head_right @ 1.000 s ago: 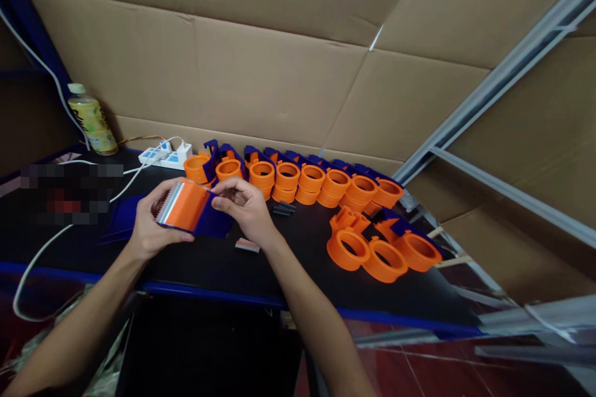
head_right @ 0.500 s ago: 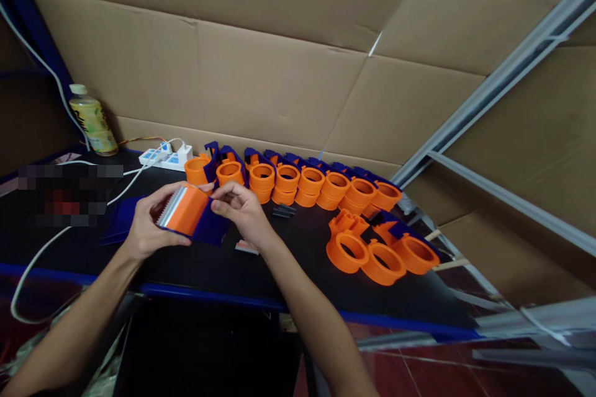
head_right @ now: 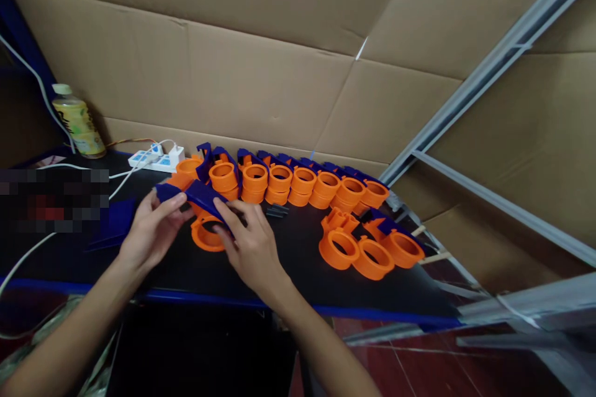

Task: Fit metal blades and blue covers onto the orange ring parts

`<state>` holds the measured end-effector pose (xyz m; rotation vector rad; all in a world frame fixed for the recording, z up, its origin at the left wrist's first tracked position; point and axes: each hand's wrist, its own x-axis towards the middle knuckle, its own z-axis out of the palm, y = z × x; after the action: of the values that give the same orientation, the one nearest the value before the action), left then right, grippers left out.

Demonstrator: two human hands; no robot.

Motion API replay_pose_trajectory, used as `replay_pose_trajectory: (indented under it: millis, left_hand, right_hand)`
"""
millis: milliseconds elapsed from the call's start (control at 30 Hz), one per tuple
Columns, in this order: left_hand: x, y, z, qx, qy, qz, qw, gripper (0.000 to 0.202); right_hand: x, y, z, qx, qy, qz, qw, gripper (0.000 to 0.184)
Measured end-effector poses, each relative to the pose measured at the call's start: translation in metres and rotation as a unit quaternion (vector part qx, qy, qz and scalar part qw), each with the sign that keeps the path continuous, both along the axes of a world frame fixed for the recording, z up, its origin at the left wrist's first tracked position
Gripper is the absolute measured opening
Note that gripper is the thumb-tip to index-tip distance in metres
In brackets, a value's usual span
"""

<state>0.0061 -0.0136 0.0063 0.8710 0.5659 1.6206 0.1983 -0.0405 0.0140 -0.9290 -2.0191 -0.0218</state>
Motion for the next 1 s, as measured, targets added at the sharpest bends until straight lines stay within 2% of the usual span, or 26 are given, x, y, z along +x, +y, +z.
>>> replay_pose_trajectory:
  millis: [133,200,233,300,367,433,467,533,600,667,767,1000]
  left_hand:
    - [0.013,-0.010,-0.001,-0.048,0.021,-0.162,0.985,0.033]
    - [0.012,-0.009,-0.002,-0.040,0.029,-0.197,0.979,0.036]
    - [0.010,-0.007,-0.002,-0.030,0.033,-0.193,0.980,0.038]
    - [0.002,0.000,-0.002,-0.014,0.053,-0.150,0.987,0.041]
    - [-0.007,0.007,-0.001,-0.009,0.104,-0.124,0.987,0.042]
    - [-0.014,0.012,-0.001,-0.004,0.156,-0.121,0.980,0.041]
    - [-0.017,0.013,-0.001,-0.003,0.176,-0.120,0.977,0.041]
    - [-0.019,0.014,-0.001,-0.001,0.203,-0.123,0.971,0.040]
    - [-0.020,0.014,-0.001,0.001,0.221,-0.124,0.967,0.041]
    - [-0.019,0.014,-0.002,0.000,0.237,-0.124,0.964,0.040]
    - [-0.017,0.015,-0.003,-0.001,0.252,-0.126,0.959,0.039]
    - [-0.016,0.017,-0.007,0.010,0.279,-0.128,0.952,0.039]
  right_hand:
    - [0.043,-0.023,0.009,0.005,-0.029,-0.073,0.997,0.043]
    - [0.077,-0.031,0.021,-0.013,-0.028,-0.107,0.994,0.036]
    - [0.098,-0.035,0.028,-0.010,-0.022,-0.145,0.989,0.033]
    - [0.148,-0.040,0.043,-0.002,-0.007,-0.268,0.963,0.034]
    - [0.204,-0.042,0.057,-0.037,0.018,-0.430,0.902,0.042]
    - [0.260,-0.040,0.068,-0.112,0.040,-0.537,0.835,0.047]
    - [0.286,-0.038,0.071,-0.132,0.031,-0.563,0.815,0.046]
    - [0.330,-0.032,0.074,-0.174,-0.039,-0.565,0.806,0.042]
    - [0.361,-0.026,0.072,-0.212,-0.072,-0.560,0.798,0.043]
    - [0.380,-0.019,0.066,-0.236,-0.075,-0.553,0.795,0.044]
    - [0.393,-0.008,0.055,-0.254,-0.065,-0.550,0.793,0.046]
    - [0.389,0.001,0.050,-0.287,-0.081,-0.560,0.773,0.049]
